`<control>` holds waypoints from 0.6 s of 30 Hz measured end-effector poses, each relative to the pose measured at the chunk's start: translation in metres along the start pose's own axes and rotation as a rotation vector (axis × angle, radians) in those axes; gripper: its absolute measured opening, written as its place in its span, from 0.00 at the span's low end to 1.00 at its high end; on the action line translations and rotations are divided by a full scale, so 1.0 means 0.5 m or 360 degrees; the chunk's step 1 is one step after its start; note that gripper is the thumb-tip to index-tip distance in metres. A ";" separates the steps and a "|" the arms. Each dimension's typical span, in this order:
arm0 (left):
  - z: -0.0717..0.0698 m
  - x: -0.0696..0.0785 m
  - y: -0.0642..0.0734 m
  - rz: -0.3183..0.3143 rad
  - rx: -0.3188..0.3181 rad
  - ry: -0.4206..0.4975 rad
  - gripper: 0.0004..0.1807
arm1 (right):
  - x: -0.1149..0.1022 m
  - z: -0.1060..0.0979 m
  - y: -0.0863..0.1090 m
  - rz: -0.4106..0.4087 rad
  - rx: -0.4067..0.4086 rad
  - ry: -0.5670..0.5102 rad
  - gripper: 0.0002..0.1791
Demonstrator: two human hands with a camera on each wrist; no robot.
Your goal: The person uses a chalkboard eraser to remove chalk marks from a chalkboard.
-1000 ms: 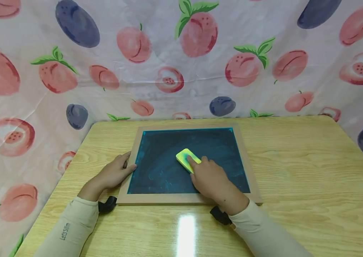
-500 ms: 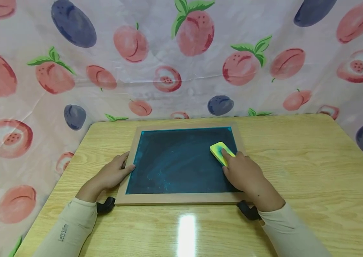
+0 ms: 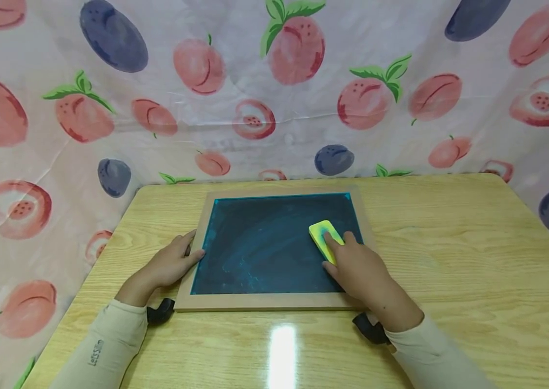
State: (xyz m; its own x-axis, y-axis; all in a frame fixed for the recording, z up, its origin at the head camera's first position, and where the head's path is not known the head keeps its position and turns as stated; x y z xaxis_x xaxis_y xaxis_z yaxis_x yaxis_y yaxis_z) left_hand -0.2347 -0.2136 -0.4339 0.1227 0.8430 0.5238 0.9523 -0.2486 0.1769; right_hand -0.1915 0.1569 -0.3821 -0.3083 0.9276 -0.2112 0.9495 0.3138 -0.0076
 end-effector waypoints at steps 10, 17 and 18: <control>0.007 0.001 0.002 -0.0011 -0.0017 -0.0017 0.39 | -0.086 0.032 0.021 -0.0216 -0.0088 0.0044 0.34; 0.002 0.002 0.000 -0.0006 0.0012 -0.0018 0.38 | -0.098 0.027 0.020 -0.0239 0.0035 0.0173 0.33; 0.001 0.002 0.000 -0.0009 0.0014 -0.0016 0.38 | -0.096 0.025 0.018 -0.0228 0.0049 0.0193 0.33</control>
State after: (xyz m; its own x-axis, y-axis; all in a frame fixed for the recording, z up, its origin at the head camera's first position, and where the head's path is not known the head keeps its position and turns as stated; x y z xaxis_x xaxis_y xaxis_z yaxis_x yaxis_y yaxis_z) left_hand -0.2345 -0.2126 -0.4338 0.1200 0.8491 0.5145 0.9555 -0.2395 0.1724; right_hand -0.1673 0.1125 -0.3844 -0.4437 0.8920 -0.0866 0.8961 0.4399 -0.0598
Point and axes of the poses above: each hand's wrist, its own y-axis away from the middle knuckle, its own z-axis out of the palm, x = y × z, the point moved 5 cm from there along -y, towards the middle knuckle, and after that the axes turned 3 degrees about z, right-handed, at the moved point
